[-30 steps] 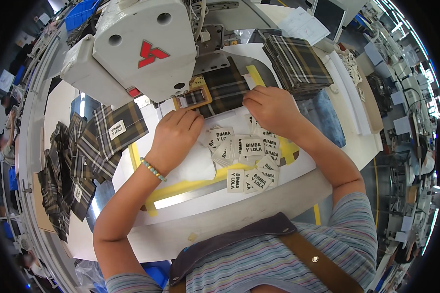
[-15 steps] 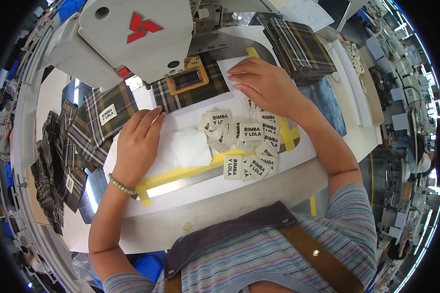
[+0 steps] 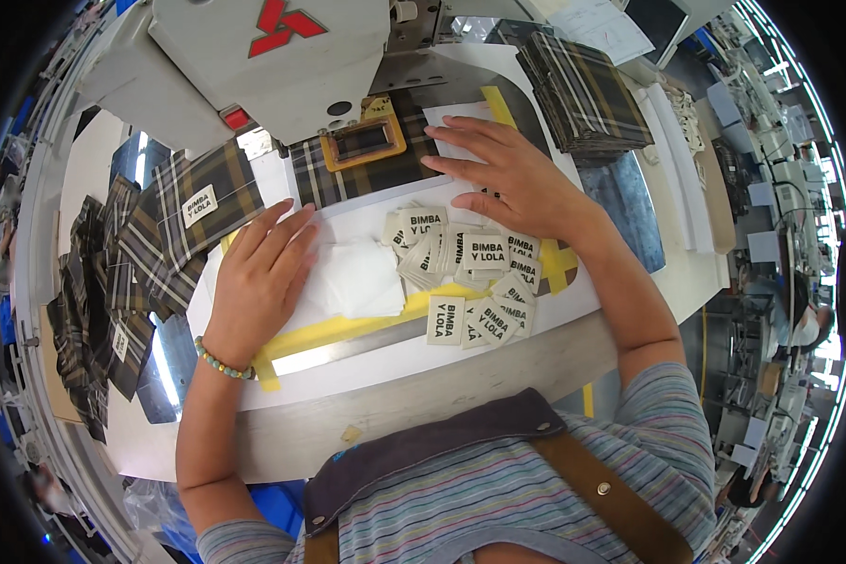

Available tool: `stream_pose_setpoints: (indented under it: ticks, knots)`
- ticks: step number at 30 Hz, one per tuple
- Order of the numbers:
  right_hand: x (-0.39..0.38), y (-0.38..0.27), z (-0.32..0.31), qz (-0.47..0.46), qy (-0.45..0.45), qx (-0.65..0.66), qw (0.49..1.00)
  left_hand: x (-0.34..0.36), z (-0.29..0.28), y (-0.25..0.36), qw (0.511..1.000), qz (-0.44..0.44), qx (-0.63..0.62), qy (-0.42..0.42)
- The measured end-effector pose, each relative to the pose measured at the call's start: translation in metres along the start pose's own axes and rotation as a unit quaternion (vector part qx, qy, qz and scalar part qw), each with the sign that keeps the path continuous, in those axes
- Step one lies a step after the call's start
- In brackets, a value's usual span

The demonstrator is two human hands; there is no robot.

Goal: The person uses a sewing machine to attach small rectangular labels to plaid fabric pieces. They pick up a fabric piece, place a label on it, and guide it through the machine to sew the label in place. The finished pieces are stacked to the left of the machine.

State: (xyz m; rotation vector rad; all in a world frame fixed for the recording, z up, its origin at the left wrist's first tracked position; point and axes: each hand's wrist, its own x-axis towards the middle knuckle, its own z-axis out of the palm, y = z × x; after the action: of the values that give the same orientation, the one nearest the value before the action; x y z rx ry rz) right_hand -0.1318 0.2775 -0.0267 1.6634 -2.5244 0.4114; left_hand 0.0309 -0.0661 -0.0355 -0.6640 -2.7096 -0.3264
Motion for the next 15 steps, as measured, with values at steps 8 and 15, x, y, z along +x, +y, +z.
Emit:
stream_pose_setpoints:
  ticks: [8, 15]
  knots:
    - [-0.003, 0.005, -0.003, 0.023, -0.053, 0.016, 0.998, 0.004, 0.0, 0.001, 0.998, -0.014, -0.061, 0.005]
    - [-0.006, 0.013, -0.001, -0.005, -0.023, 0.053, 0.998, 0.006, -0.002, 0.001, 0.996, -0.03, -0.082, 0.011]
